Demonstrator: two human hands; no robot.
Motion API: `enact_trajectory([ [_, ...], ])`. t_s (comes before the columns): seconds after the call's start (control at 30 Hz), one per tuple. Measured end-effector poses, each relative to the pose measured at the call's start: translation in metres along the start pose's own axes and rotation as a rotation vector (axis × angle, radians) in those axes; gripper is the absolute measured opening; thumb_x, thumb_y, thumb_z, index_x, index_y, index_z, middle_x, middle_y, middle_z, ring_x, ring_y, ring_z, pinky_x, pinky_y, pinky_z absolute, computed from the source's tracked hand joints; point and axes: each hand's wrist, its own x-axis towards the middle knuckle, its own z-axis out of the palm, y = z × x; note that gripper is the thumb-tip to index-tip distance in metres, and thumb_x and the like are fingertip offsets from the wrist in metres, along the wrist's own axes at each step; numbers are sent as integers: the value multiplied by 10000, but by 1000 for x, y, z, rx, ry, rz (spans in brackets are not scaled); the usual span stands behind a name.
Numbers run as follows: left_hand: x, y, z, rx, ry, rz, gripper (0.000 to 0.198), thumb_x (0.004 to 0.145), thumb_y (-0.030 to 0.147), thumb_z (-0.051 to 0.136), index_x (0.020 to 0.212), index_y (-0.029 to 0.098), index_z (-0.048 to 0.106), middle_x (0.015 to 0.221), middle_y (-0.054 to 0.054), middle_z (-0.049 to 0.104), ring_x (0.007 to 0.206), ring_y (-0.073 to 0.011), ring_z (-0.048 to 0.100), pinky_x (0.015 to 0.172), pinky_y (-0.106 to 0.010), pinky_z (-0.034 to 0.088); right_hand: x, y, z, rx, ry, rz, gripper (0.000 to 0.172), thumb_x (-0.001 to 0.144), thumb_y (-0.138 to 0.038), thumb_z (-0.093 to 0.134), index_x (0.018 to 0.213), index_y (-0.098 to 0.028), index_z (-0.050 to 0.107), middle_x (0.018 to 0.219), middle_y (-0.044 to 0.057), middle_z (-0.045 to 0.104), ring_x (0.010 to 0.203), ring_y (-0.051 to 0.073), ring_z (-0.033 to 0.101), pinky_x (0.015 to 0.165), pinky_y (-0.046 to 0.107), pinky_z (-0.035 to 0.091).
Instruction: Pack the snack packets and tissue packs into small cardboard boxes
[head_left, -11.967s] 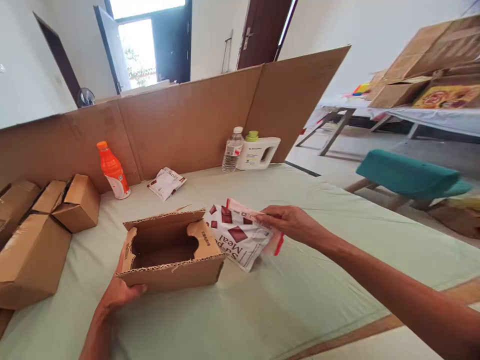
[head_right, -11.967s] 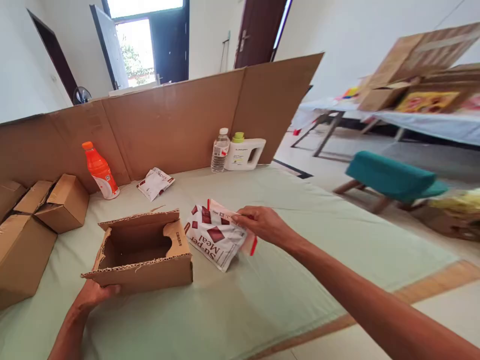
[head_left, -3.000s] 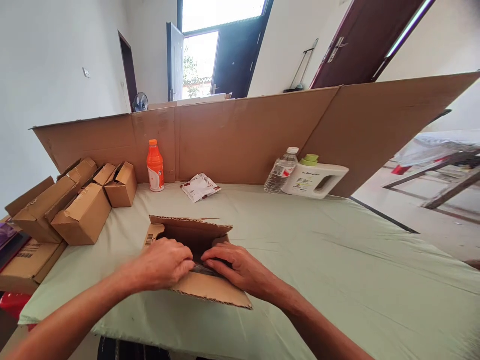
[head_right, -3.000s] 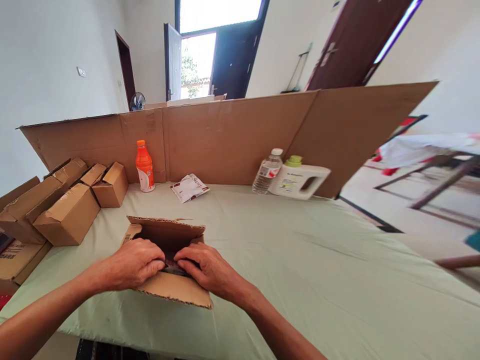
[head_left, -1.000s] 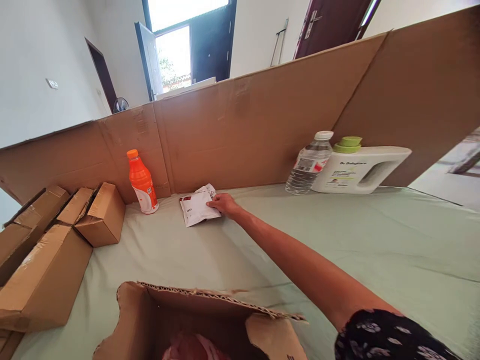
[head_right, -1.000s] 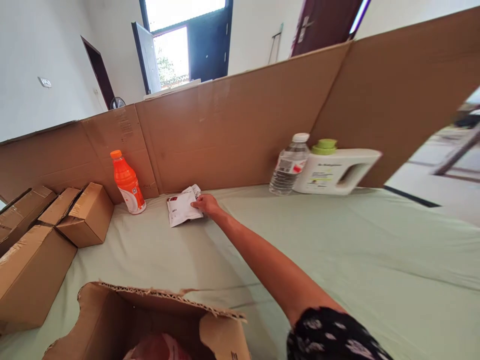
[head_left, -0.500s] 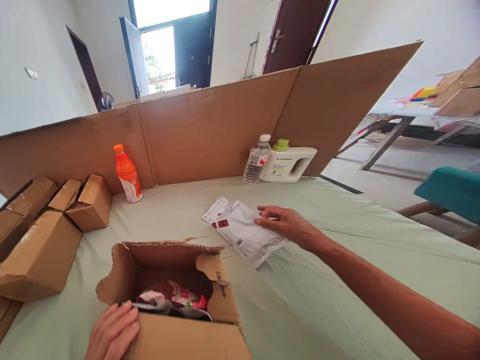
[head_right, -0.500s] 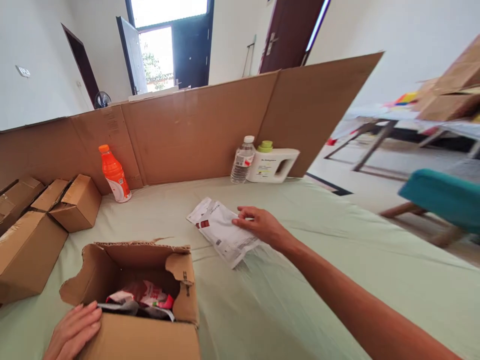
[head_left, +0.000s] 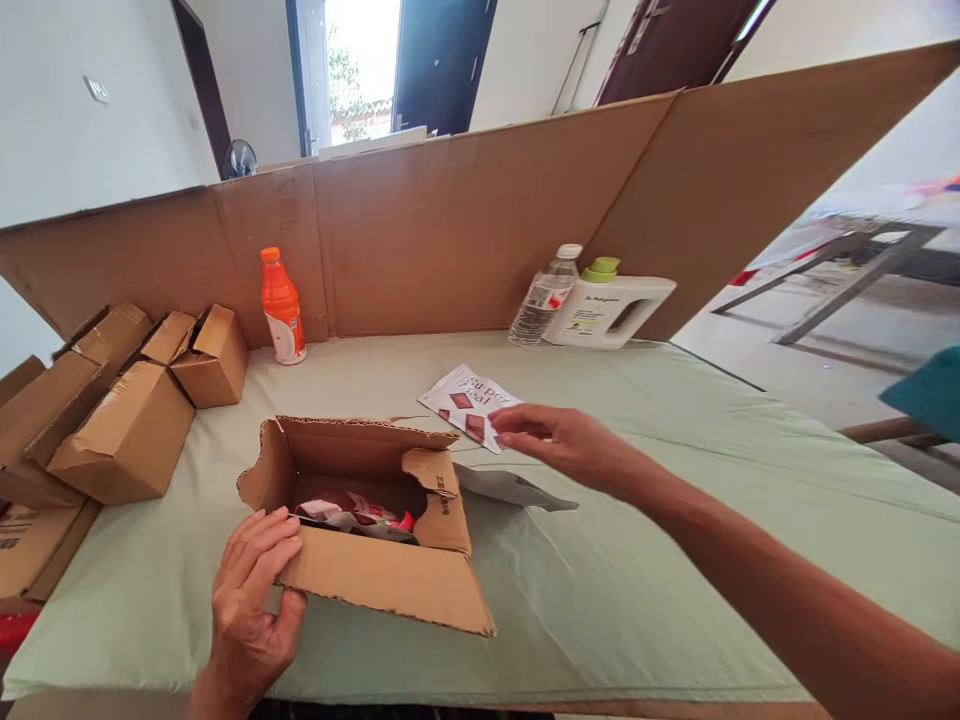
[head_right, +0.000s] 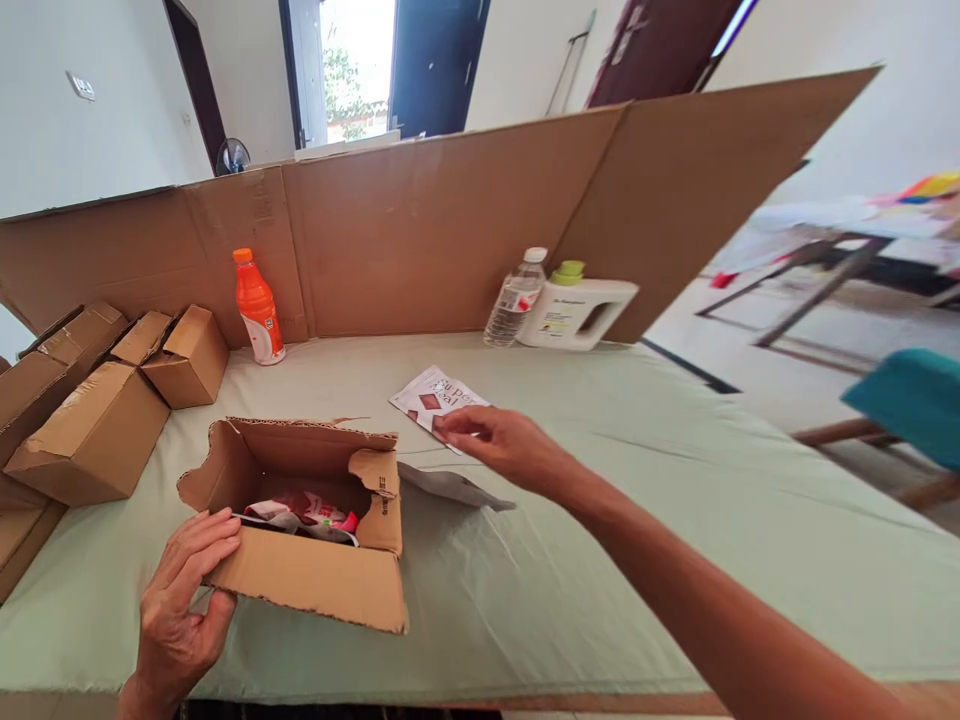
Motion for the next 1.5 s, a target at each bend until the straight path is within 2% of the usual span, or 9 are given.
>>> enact_trajectory([
  [0.2, -2, -2, 1, -5, -4, -1, 354, 882, 94, 504, 1185, 205, 650, 1148, -78, 748, 1151, -242, 696, 1023, -478, 572, -30, -2, 35, -161, -272, -53, 718, 768, -547, 667, 1393, -197, 615, 1461, 153, 600, 1285, 356, 604, 1030, 479, 505],
  [0.37, -2, 0, 2, -15, 17, -17, 346, 879, 97, 514, 1179, 205, 649, 1146, -79, 750, 1153, -246, 697, 1027, -486, 571, -22, -2, 39, -323, -261, -32, 332, 862, -287, 466, 978, -261, 776, 957, 76, 799, 898, 306, 739, 800, 419, 552],
  [0.53, -4, 5, 2, -38, 18, -42, 395, 839, 73, 516, 1182, 221, 645, 1124, -69, 762, 1146, -245, 704, 1026, -486, 573, -32, 2, 2, -12, 258, 98, 312, 879, -520, 540, 747, -296, 712, 722, 43, 753, 703, 330, 711, 589, 454, 561],
  [0.63, -3, 6, 3, -53, 28, -56, 407, 825, 65, 519, 1179, 222, 646, 1134, -70, 762, 1147, -244, 704, 1043, -489, 564, -58, -9, -18, 121, 643, 118, 239, 918, -579, 572, 1001, -422, 732, 994, -10, 793, 993, 401, 722, 708, 549, 614],
  [0.7, -3, 5, 5, -57, 39, -65, 386, 836, 74, 520, 1170, 222, 648, 1130, -69, 762, 1141, -244, 705, 1042, -497, 564, -73, -26, -22, 129, 715, 13, 278, 949, -528, 570, 1211, -529, 663, 1178, -66, 754, 1177, 405, 660, 851, 591, 616],
  [0.97, -5, 4, 8, -71, 62, -88, 435, 775, 30, 508, 1132, 225, 662, 1102, -70, 767, 1113, -257, 720, 1018, -517, 577, -32, -128, 30, 93, -79, -720, 398, 1017, -245, 431, 1237, -371, 737, 1081, 11, 790, 910, 216, 759, 780, 337, 615],
  [1.23, -7, 3, 9, -65, 57, -55, 401, 822, 55, 492, 1169, 206, 626, 1114, -83, 759, 1154, -230, 696, 1056, -477, 556, 12, -146, 83, -290, -612, -500, 450, 797, -23, 428, 1000, -227, 774, 953, 45, 796, 853, 217, 740, 729, 283, 527],
  [1.33, -7, 1, 9, -71, 50, -50, 392, 843, 63, 491, 1181, 214, 620, 1127, -86, 760, 1156, -236, 698, 1045, -489, 560, 13, -147, 84, -314, -658, -477, 406, 833, -61, 446, 1029, -212, 767, 1029, 75, 794, 914, 244, 739, 768, 309, 535],
  [1.5, -7, -2, 10, -58, 51, -42, 367, 869, 87, 494, 1186, 215, 625, 1126, -80, 762, 1153, -237, 701, 1052, -489, 555, 2, -140, 76, -136, -497, -622, 427, 937, -131, 412, 1230, -203, 713, 1242, 96, 741, 1120, 237, 694, 955, 378, 547],
])
